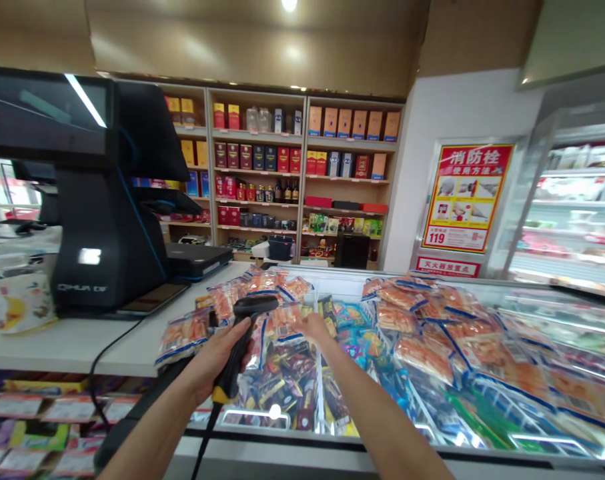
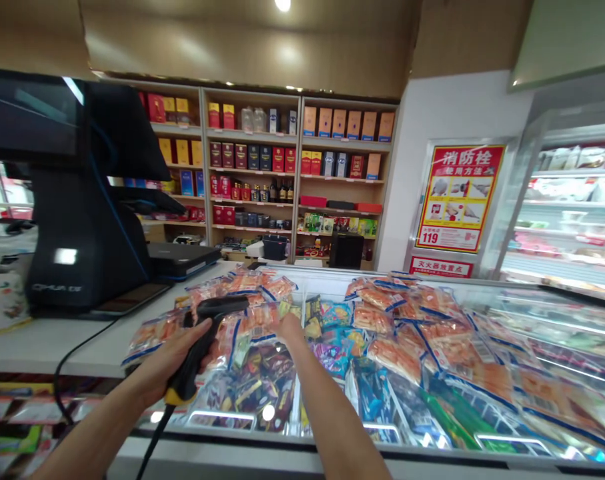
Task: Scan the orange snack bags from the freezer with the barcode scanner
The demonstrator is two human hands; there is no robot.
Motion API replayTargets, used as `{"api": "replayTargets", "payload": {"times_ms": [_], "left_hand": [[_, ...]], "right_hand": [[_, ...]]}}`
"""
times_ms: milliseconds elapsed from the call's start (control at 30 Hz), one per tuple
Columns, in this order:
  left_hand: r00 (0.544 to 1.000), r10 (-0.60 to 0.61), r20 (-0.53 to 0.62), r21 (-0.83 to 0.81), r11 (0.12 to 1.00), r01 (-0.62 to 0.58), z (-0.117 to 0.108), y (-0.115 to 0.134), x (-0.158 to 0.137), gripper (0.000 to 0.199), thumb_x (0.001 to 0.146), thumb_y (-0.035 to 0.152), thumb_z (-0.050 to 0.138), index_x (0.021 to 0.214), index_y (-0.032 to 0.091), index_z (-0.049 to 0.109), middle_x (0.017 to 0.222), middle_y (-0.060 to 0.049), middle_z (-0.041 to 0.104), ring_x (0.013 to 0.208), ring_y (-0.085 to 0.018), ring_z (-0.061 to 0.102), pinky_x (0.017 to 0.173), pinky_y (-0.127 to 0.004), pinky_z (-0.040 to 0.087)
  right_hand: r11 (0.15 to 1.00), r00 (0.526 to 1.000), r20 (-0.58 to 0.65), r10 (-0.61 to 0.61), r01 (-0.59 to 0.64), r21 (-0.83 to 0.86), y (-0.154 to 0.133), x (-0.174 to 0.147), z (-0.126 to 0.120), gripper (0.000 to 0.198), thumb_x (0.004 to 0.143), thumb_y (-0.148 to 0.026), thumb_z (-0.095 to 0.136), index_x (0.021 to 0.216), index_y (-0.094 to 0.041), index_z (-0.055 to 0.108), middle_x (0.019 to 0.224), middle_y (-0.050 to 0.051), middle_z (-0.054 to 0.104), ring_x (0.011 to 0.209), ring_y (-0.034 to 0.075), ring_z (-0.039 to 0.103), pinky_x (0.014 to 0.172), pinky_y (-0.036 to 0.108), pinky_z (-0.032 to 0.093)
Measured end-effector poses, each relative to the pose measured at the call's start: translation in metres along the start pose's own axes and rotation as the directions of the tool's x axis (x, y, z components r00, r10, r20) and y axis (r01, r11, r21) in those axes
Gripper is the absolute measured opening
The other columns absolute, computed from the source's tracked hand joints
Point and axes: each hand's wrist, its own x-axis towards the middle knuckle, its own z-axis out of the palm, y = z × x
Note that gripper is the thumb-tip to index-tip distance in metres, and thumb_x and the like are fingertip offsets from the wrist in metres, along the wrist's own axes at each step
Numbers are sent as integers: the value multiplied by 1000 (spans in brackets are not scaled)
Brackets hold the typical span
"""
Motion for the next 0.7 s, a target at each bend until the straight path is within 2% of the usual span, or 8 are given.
{"api": "replayTargets", "payload": {"times_ms": [33, 100, 200, 300, 467, 700], "left_hand": [[1000, 5, 9, 0, 1000, -5, 0, -1, -1, 30, 65, 45, 51, 63, 16, 49, 52, 1, 53, 39, -7, 44, 37, -18, 35], [999, -10, 32, -4, 1000, 10, 2, 0, -4, 30, 65, 46, 51, 66, 15, 50, 53, 1, 54, 39, -7, 44, 37, -18, 35], [999, -42, 31, -17, 999, 42, 11, 4, -9, 31, 65, 45, 52, 66, 15, 50, 53, 1, 53, 38, -6, 44, 36, -18, 34], [998, -50, 31, -24, 998, 51, 22, 8, -12, 30, 65, 44, 53, 66, 15, 50, 51, 2, 52, 37, -6, 43, 35, -18, 33], [985, -61, 163, -29, 997, 67, 36, 5, -7, 30, 67, 45, 50, 67, 15, 50, 53, 1, 52, 38, -6, 43, 36, -18, 34], [981, -70, 181, -21, 997, 75, 56, 2, -4, 29, 67, 45, 50, 67, 16, 47, 51, 3, 51, 38, -6, 42, 36, -18, 34]], "right_hand": [[999, 1000, -12, 12, -12, 33, 4, 4, -1, 23, 58, -40, 55, 53, -18, 57, 57, 4, 60, 58, 17, 55, 49, 23, 35], [997, 993, -111, 29, -20, 81, 16, 11, -8, 19, 62, -35, 52, 56, -18, 58, 57, 2, 60, 57, 15, 55, 49, 21, 34], [987, 948, -320, 3, 50, 155, 37, 19, -28, 22, 67, -35, 46, 66, -17, 59, 65, 2, 62, 62, 14, 55, 53, 21, 35], [972, 904, -425, 38, 65, 226, 52, 21, -52, 28, 69, -39, 43, 69, -16, 59, 68, 4, 63, 62, 15, 55, 54, 22, 36], [977, 880, -467, 89, 14, 213, 63, 22, -76, 30, 68, -42, 43, 69, -17, 59, 68, 5, 62, 64, 17, 55, 57, 25, 36], [971, 880, -463, 105, 10, 239, 67, 25, -80, 29, 69, -42, 43, 74, -17, 59, 69, 3, 62, 63, 16, 55, 56, 23, 36]]}}
